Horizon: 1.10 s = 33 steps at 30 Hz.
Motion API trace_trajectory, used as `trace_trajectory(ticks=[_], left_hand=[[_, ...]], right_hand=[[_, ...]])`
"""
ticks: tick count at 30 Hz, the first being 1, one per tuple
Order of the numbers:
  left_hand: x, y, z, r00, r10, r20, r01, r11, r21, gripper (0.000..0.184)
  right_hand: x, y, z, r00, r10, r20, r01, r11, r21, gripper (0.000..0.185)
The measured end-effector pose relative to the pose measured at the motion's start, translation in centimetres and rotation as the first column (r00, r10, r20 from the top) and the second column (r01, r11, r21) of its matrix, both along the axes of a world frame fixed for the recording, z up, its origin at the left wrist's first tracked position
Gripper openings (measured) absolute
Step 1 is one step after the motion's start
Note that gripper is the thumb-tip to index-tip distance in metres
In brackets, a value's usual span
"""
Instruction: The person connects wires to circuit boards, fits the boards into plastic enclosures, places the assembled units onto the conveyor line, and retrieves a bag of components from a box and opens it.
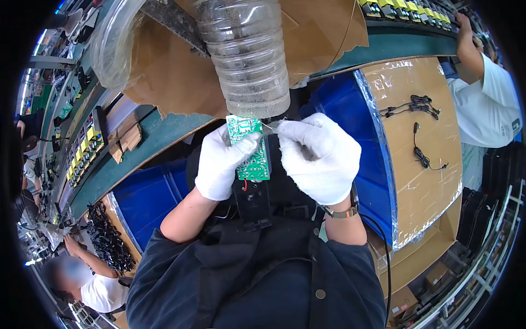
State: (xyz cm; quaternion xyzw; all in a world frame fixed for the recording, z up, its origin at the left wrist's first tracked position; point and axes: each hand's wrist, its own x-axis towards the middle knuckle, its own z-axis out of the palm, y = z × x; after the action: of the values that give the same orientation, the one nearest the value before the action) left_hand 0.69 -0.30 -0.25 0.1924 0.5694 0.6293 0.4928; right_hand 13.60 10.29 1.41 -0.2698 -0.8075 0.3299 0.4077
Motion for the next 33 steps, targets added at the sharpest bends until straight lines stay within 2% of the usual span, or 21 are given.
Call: trace_trajectory(ticks=[4,11,15,22,25,29,33], left_hand=[[0.04,-0.08,0.03,1.0,0.006,0.023,-0.006,1.0,0.004,0.025],[0.3,0.1,0.26,0.993,0.035,-0.116,-0.036,0.999,-0.008,0.023],[0.41,0.21,0.22,0.991,0.056,-0.121,-0.053,0.998,0.028,0.022],[0.33,-0.21,0.25,0.998,0.038,-0.044,-0.037,0.999,0.014,0.023],[0.18,-0.51,0.16,1.0,0.028,-0.014,-0.028,1.0,-0.01,0.024],[0.16,-0.67,0.06,1.0,0.025,-0.018,-0.026,0.999,-0.037,0.025],[0.3,-0.5,0.36,0.998,0.021,-0.063,-0.023,0.999,-0.032,0.029]], right_hand=[[-0.14,0.09,-0.13,1.0,0.008,-0.002,-0.008,1.0,0.01,0.016],[-0.41,0.18,0.05,1.0,0.019,0.01,-0.019,1.0,0.019,0.015],[-0.74,0.13,-0.04,1.0,0.029,-0.006,-0.029,1.0,-0.009,0.014],[-0.86,0.09,-0.22,0.997,0.069,-0.018,-0.07,0.997,-0.038,0.014],[-0.61,-0.1,-0.68,0.988,0.04,-0.149,-0.058,0.991,-0.119,0.013],[-0.07,0.07,-0.86,0.997,-0.019,-0.071,0.009,0.992,-0.127,0.013],[-0.12,-0.01,-0.47,1.0,0.0,-0.029,-0.003,0.994,-0.107,0.013]])
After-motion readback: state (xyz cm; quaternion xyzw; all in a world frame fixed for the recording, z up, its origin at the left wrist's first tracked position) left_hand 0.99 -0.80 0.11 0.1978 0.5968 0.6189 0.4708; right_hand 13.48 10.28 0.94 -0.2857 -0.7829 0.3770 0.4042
